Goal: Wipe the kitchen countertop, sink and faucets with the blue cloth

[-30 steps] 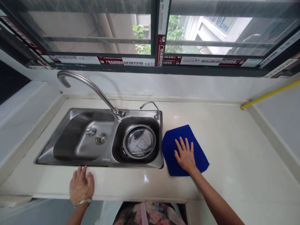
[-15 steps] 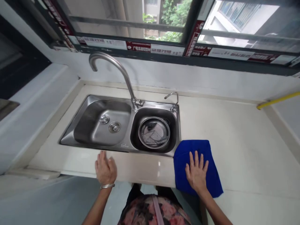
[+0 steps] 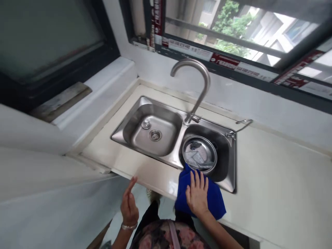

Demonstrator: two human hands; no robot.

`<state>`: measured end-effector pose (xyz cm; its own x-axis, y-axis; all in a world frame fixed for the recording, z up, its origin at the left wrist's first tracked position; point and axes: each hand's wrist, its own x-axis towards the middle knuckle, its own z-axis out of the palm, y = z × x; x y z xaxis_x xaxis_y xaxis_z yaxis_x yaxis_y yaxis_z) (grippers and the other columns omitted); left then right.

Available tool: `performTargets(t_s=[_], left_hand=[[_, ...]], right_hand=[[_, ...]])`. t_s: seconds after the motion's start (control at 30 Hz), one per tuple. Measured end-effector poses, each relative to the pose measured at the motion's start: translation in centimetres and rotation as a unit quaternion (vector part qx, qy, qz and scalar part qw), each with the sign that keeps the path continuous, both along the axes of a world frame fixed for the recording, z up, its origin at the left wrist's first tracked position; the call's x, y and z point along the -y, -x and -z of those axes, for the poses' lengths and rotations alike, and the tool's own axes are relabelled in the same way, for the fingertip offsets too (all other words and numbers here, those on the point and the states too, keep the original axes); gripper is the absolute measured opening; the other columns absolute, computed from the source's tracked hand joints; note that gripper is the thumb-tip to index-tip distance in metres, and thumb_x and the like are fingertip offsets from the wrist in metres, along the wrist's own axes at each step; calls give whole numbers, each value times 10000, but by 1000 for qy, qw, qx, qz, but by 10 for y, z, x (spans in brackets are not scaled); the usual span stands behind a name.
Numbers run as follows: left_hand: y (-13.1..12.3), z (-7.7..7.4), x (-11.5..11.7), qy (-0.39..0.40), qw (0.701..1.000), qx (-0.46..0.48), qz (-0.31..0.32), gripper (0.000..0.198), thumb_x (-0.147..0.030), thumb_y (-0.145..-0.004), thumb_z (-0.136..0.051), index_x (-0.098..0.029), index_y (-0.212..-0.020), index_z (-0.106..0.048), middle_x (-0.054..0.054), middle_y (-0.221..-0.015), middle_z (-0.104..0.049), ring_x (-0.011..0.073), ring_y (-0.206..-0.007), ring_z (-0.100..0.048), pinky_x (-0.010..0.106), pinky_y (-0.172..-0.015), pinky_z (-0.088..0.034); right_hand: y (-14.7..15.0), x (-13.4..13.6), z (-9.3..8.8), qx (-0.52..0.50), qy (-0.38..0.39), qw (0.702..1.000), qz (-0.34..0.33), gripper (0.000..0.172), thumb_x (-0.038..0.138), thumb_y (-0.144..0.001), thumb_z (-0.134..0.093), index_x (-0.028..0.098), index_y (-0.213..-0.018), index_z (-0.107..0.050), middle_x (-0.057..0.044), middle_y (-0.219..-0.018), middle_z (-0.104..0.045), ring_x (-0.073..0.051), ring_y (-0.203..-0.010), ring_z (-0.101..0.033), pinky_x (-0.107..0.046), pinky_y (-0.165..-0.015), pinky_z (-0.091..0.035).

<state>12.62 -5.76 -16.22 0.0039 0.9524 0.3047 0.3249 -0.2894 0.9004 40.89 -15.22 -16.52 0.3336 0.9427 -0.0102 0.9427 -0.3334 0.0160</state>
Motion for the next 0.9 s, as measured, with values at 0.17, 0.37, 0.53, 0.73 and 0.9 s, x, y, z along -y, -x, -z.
performTargets(t_s=[0.17, 0.37, 0.53, 0.73, 0.9], left_hand=[[48, 16, 31, 70, 996, -6, -49, 399, -306, -1077, -377, -218, -1395, -601, 88, -1387, -646, 218, -1352, -562, 366, -1170, -459], [90, 12, 41, 75, 995, -52, -31, 412, -259, -1069, -353, -261, -1408, -587, 60, -1429, -623, 191, -1394, -526, 330, -1184, -446], [124, -12, 27, 8, 995, -97, 20, 451, -186, -1033, -355, -279, -1417, -574, 53, -1394, -651, 196, -1358, -565, 338, -1122, -528], [152, -30, 16, -49, 993, -94, 56, 513, -151, -994, -403, -363, -1441, -539, 39, -1322, -693, 241, -1315, -605, 425, -1000, -632], [156, -28, 36, 41, 997, -45, -38, 403, -306, -1037, -398, -433, -1347, -622, 54, -1311, -696, 282, -1279, -628, 507, -979, -631]], right_hand=[[56, -54, 1, -35, 10, 997, -74, 824, 379, -980, -448, 33, -1666, -151, -226, -1686, -251, -426, -1585, -60, -664, -1265, -72], [131, -128, -4, -76, 31, 983, -167, 801, 415, -1001, -464, 56, -1665, -198, -185, -1723, -146, -456, -1577, 38, -686, -1259, -34], [188, -188, -16, -110, 27, 969, -219, 779, 412, -1023, -464, 61, -1665, -197, -175, -1734, -61, -469, -1573, 31, -686, -1256, -40], [231, -242, -26, -168, 28, 940, -294, 739, 411, -1034, -454, 70, -1655, -244, -173, -1728, -79, -449, -1579, 12, -668, -1261, -58], [238, -277, -34, -197, 43, 902, -381, 685, 391, -1039, -432, 139, -1657, -276, -103, -1736, -115, -389, -1592, 13, -633, -1274, -44]])
